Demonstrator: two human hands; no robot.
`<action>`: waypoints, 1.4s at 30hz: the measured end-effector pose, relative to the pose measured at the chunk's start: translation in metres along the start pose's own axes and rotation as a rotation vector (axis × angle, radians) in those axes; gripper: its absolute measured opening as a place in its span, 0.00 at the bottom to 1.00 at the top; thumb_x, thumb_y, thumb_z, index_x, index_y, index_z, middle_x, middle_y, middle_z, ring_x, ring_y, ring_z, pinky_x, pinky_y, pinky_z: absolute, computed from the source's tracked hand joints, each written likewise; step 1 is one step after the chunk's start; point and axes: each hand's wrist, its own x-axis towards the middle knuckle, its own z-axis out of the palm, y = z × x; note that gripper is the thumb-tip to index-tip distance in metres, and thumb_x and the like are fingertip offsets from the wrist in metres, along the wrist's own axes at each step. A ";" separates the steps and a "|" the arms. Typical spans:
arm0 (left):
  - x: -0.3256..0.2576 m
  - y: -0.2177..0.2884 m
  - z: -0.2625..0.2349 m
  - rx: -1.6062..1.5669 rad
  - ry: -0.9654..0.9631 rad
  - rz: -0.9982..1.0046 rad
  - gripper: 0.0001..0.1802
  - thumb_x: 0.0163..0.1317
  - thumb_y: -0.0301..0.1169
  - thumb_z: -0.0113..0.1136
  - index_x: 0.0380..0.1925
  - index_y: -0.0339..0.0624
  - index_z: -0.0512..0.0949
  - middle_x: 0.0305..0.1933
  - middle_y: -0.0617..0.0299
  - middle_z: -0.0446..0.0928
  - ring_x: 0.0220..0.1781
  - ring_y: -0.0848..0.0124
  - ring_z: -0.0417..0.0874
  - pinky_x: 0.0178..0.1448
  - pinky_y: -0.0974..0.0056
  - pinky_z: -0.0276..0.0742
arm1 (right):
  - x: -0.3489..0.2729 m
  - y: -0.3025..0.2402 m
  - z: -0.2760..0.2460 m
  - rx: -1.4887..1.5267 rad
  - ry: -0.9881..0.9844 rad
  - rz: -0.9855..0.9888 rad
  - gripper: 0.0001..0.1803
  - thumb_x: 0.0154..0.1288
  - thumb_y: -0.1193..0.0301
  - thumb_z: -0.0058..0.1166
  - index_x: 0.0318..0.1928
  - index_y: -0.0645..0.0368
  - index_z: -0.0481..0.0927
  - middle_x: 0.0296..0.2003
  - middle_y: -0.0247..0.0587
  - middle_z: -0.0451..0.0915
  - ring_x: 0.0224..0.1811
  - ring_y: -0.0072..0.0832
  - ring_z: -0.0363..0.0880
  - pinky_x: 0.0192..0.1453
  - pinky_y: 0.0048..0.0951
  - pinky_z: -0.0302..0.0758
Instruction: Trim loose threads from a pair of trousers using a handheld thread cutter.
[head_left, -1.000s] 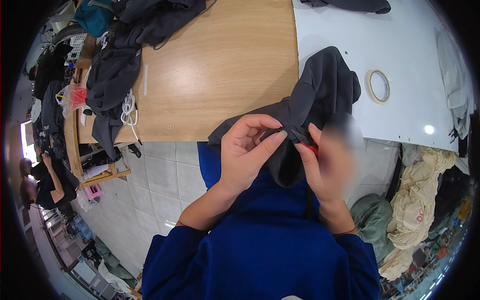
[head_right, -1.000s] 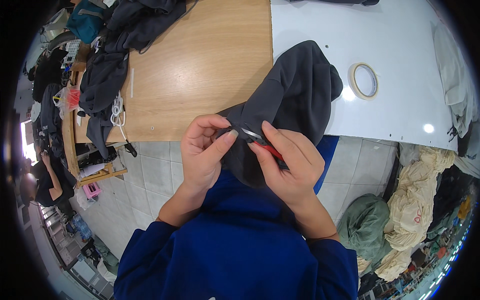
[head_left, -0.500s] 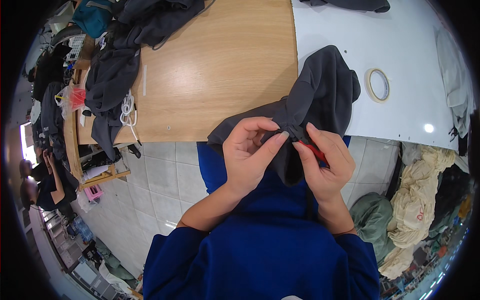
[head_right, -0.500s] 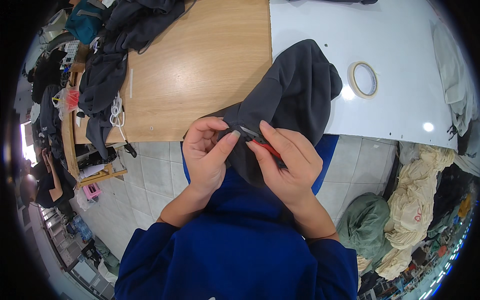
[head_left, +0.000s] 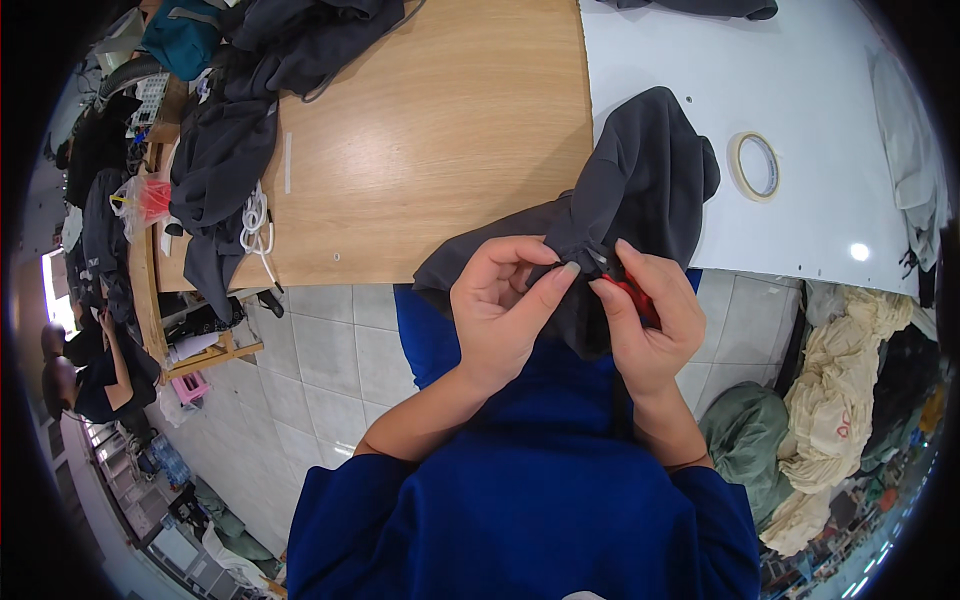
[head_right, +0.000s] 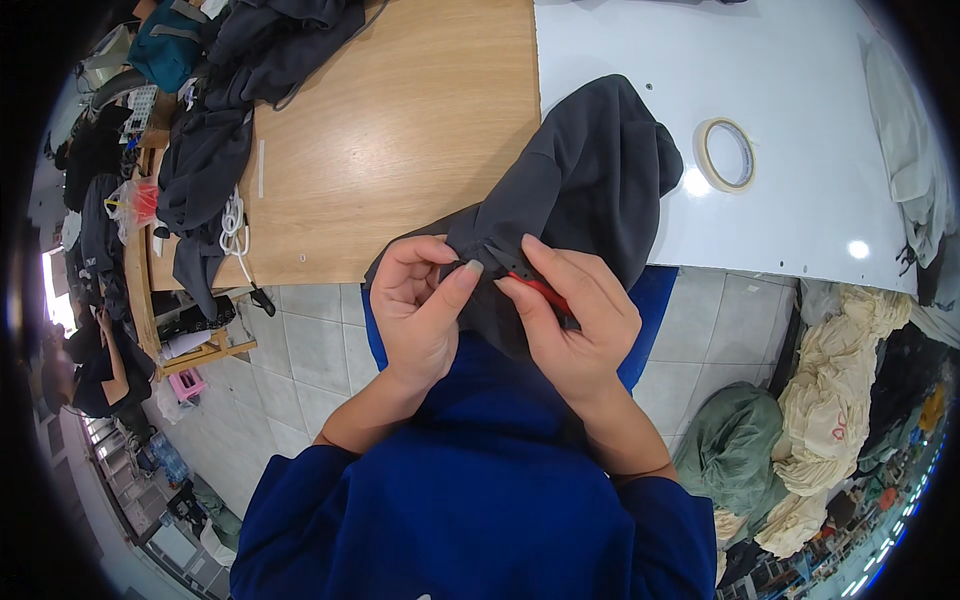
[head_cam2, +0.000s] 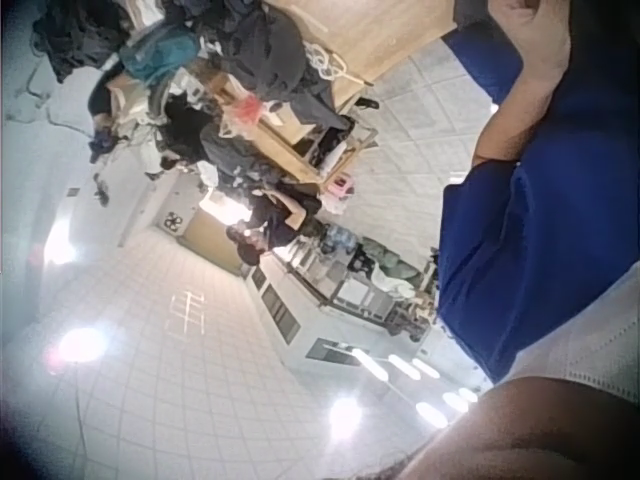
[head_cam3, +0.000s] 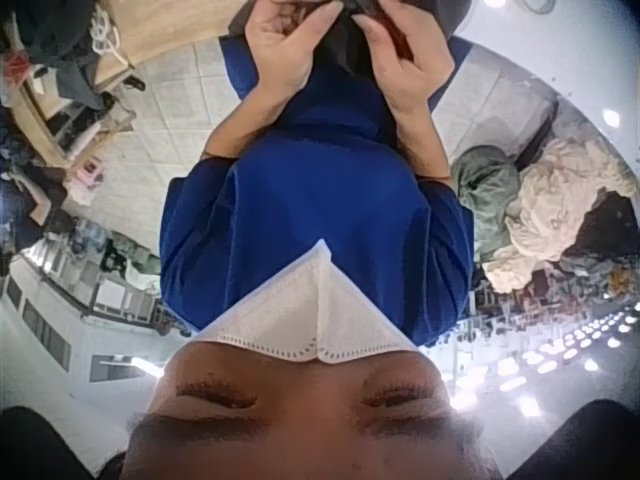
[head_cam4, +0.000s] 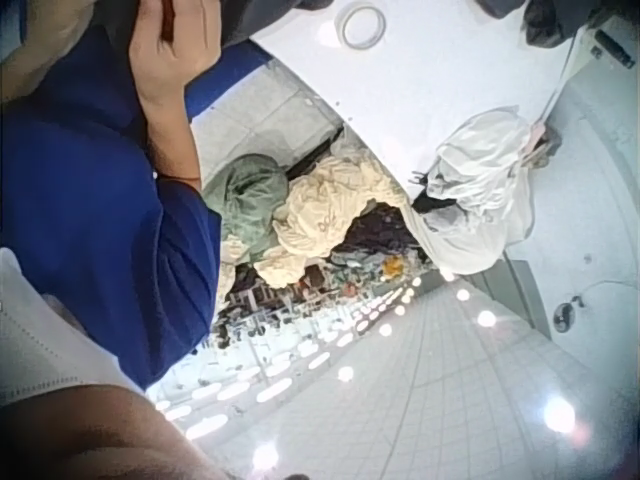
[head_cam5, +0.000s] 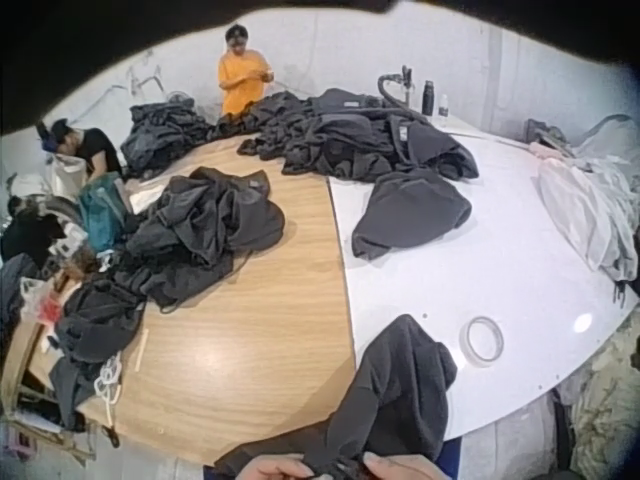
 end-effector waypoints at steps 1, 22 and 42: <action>0.000 0.000 -0.001 0.000 0.000 0.000 0.14 0.56 0.14 0.60 0.42 0.33 0.72 0.43 0.58 0.77 0.45 0.76 0.79 0.53 0.73 0.73 | 0.000 0.000 -0.001 0.009 -0.007 0.012 0.19 0.44 0.81 0.68 0.41 0.65 0.82 0.32 0.45 0.81 0.29 0.29 0.80 0.33 0.20 0.75; -0.004 -0.003 0.000 0.135 -0.030 0.078 0.11 0.56 0.12 0.58 0.38 0.32 0.73 0.44 0.56 0.76 0.43 0.75 0.79 0.48 0.73 0.74 | 0.004 -0.002 -0.001 0.005 -0.044 0.007 0.19 0.45 0.81 0.68 0.42 0.65 0.82 0.31 0.45 0.81 0.29 0.27 0.80 0.33 0.19 0.75; -0.003 -0.003 0.001 0.130 -0.045 0.098 0.11 0.56 0.12 0.57 0.39 0.32 0.73 0.44 0.55 0.76 0.43 0.75 0.79 0.48 0.74 0.74 | 0.001 0.005 -0.001 -0.029 -0.016 -0.059 0.19 0.44 0.81 0.68 0.41 0.65 0.83 0.31 0.45 0.81 0.29 0.28 0.80 0.32 0.20 0.75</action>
